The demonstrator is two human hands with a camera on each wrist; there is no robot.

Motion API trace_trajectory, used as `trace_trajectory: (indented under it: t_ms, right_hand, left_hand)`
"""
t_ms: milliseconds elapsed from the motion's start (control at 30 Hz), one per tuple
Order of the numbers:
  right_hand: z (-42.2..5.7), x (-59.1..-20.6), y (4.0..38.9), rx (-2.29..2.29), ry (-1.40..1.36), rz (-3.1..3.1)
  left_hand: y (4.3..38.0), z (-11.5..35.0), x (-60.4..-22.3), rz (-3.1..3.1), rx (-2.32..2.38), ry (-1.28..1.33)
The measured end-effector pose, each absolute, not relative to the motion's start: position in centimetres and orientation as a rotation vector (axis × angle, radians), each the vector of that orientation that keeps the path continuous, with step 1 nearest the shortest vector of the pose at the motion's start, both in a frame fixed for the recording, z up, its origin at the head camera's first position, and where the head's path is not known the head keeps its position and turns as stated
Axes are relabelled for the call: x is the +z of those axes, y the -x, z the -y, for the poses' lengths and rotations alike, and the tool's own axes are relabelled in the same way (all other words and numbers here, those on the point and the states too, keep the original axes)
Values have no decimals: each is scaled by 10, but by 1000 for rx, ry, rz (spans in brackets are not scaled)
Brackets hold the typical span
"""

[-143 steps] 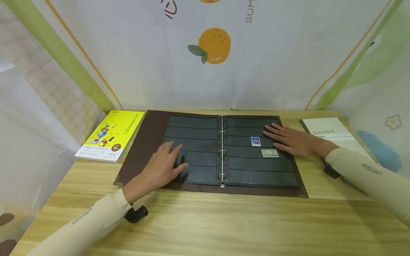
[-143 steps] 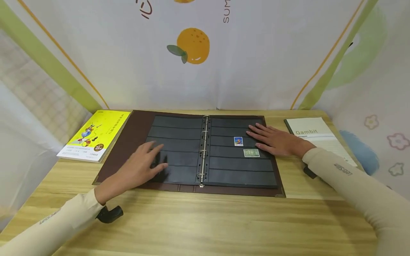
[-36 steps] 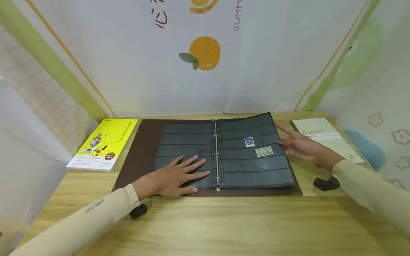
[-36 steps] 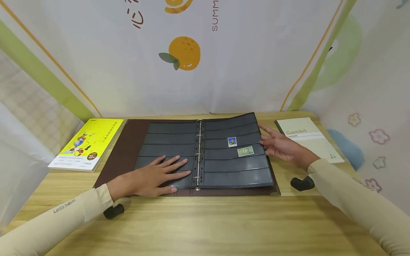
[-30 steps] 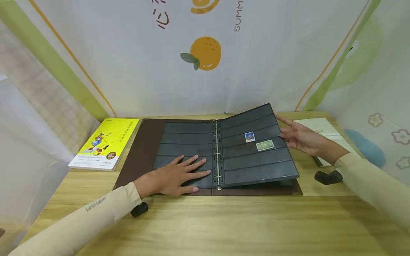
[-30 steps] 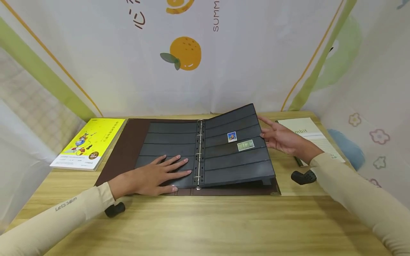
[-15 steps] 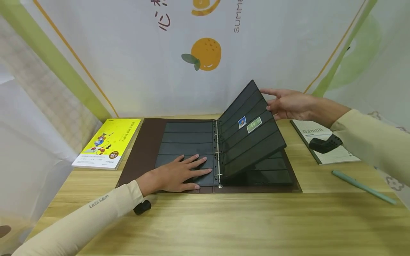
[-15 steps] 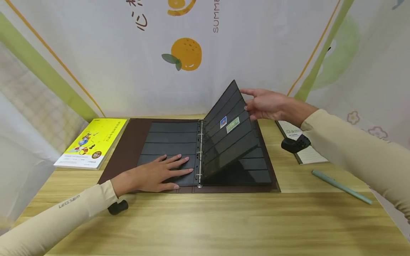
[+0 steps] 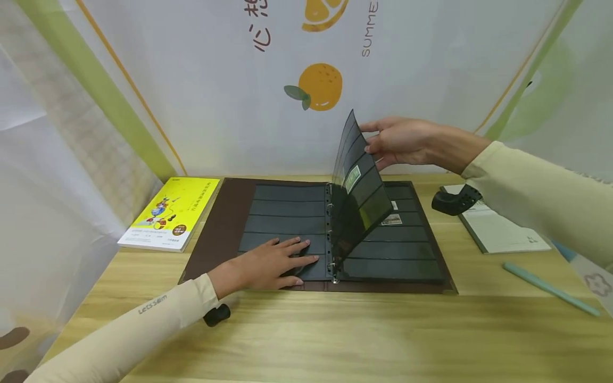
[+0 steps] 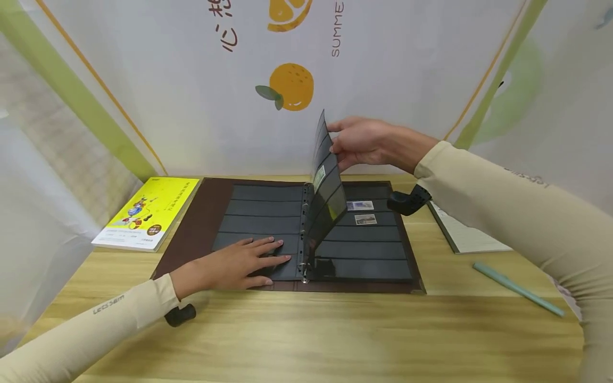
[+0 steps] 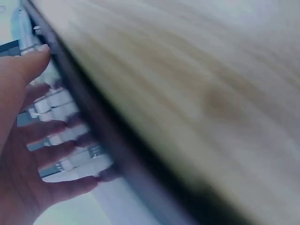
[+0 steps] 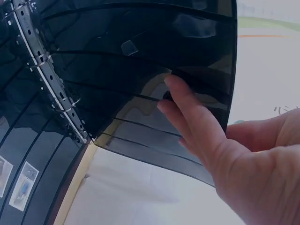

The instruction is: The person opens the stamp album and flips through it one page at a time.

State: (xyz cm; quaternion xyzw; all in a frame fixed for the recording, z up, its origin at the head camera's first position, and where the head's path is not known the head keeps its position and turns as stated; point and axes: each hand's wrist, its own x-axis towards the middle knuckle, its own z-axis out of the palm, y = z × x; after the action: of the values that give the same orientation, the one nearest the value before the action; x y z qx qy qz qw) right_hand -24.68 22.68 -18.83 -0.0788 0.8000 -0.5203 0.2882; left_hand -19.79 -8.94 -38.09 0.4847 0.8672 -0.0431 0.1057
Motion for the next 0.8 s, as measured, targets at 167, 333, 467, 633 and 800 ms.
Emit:
trace_trajectory:
  t_ms: [167,333,467,633,800]
  right_hand:
    - [-229,-187,243,-1393,174,-2152]
    - [-225,-183,240,-1429,124,-2142]
    - [-212,-181,237,-1498,102,-2089]
    - [-197,-179,234,-1559,83,-2057]
    - [-193,-178,234,-1567,96,-2055]
  left_hand:
    - [189,64,-340,-2629,676,-1210]
    - [169,19,-274,-2485,1464,-801]
    - [151,-8,-247,-2590,1374,-806]
    - [142,-17,-243,-2657,1236,-846]
    - [144,-11,-242,-2623,1280,-860]
